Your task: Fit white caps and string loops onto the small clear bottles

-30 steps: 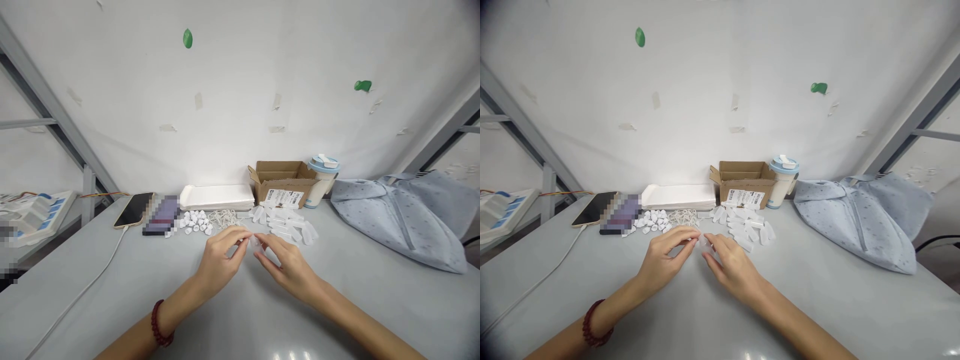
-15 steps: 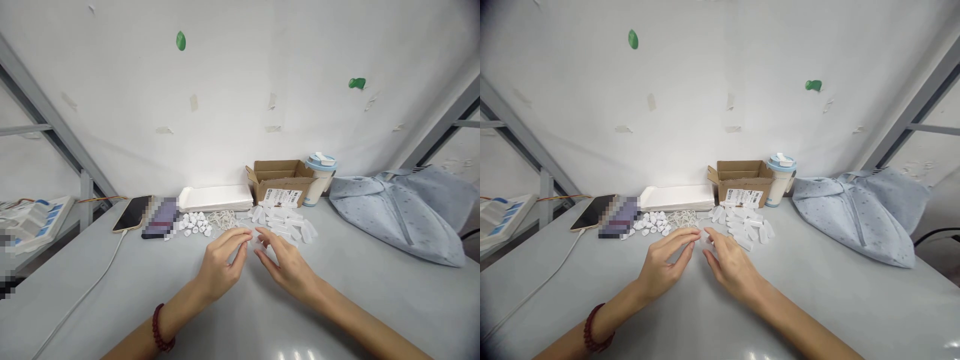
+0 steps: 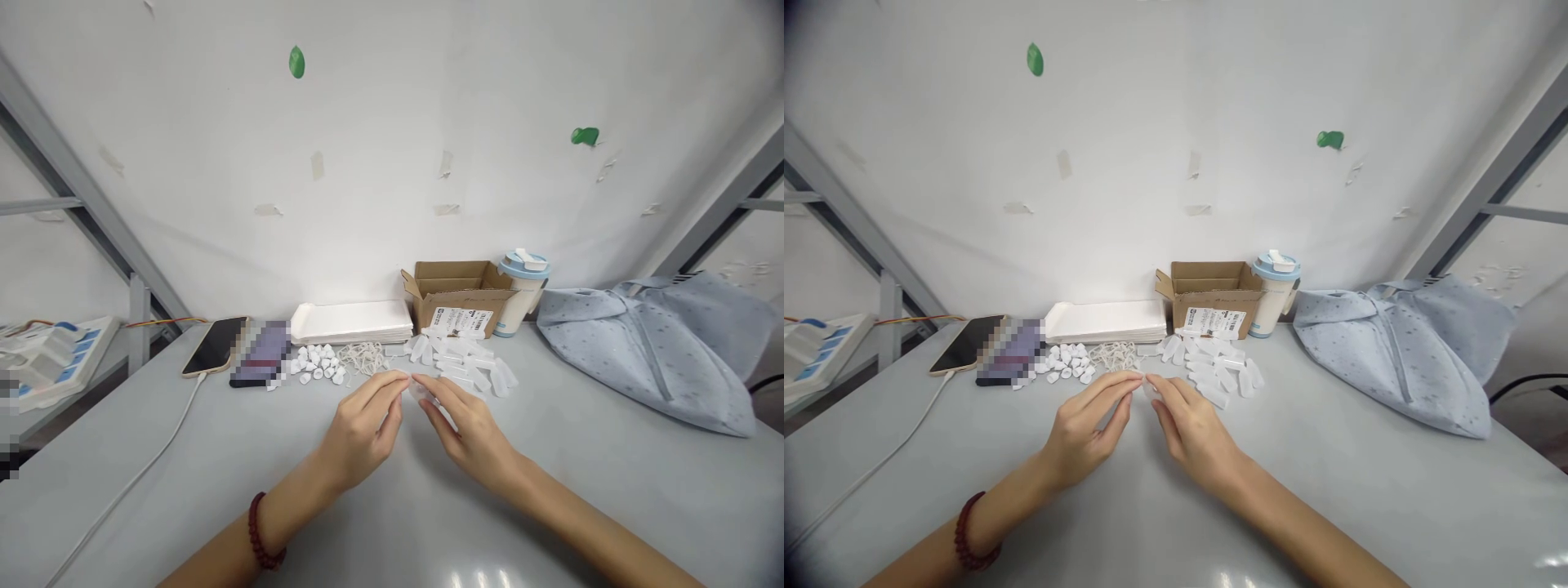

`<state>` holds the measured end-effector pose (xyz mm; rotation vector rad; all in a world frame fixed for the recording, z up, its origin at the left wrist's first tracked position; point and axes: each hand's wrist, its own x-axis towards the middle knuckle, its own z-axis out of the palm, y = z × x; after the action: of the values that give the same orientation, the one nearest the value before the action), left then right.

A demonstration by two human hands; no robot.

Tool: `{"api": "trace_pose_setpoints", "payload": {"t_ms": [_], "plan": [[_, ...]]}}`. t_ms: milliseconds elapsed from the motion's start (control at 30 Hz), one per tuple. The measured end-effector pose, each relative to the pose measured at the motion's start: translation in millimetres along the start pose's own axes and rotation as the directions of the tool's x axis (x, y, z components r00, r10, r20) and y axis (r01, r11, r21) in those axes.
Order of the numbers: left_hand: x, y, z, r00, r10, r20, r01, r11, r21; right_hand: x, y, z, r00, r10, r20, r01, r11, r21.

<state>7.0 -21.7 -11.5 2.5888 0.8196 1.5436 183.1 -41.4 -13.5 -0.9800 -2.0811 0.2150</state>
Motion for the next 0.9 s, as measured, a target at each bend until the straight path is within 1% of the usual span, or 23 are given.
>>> {"api": "trace_pose_setpoints", "payload": {"t_ms": [233, 333, 400, 433, 500, 600, 667, 733, 833, 900], "plan": [[3.8, 6.2, -2.9, 0.997, -0.049, -0.054, 0.046, 0.997, -0.064, 2.2, -5.8, -3.2, 0.998, 0.030, -0.063, -0.025, 0.996, 0.084], [3.6, 7.8, -3.2, 0.997, -0.042, -0.057, 0.038, 0.997, -0.071, 3.6, -9.5, -5.9, 0.993, 0.098, -0.067, -0.090, 0.990, 0.109], [2.7, 9.0, -2.9, 0.998, -0.038, -0.048, 0.035, 0.997, -0.076, 4.5, -11.2, -7.5, 0.981, 0.184, -0.058, -0.171, 0.969, 0.179], [1.9, 9.8, -2.6, 0.999, -0.035, -0.040, 0.031, 0.997, -0.077, 5.1, -11.8, -8.2, 0.970, 0.239, -0.044, -0.222, 0.945, 0.239], [-0.1, 11.9, -1.7, 1.000, -0.020, -0.009, 0.019, 0.996, -0.082, 6.4, -12.8, -9.7, 0.940, 0.342, 0.003, -0.318, 0.868, 0.380], [-3.2, 15.7, -0.4, 0.997, 0.004, 0.075, 0.003, 0.995, -0.097, 8.4, -12.8, -11.4, 0.898, 0.435, 0.069, -0.401, 0.743, 0.535], [-4.5, 17.3, 0.4, 0.992, 0.026, 0.123, -0.014, 0.995, -0.097, 9.0, -11.6, -11.7, 0.878, 0.469, 0.100, -0.430, 0.680, 0.594], [-4.7, 17.6, 0.9, 0.989, 0.057, 0.139, -0.044, 0.995, -0.092, 9.0, -10.0, -11.2, 0.860, 0.490, 0.140, -0.453, 0.610, 0.651], [-3.4, 16.0, 0.7, 0.990, 0.075, 0.117, -0.064, 0.993, -0.096, 9.1, -9.3, -10.2, 0.842, 0.499, 0.207, -0.473, 0.497, 0.728], [-1.5, 14.3, -0.4, 0.996, 0.048, 0.079, -0.040, 0.994, -0.097, 9.8, -10.7, -10.0, 0.835, 0.487, 0.255, -0.484, 0.431, 0.762]]}}
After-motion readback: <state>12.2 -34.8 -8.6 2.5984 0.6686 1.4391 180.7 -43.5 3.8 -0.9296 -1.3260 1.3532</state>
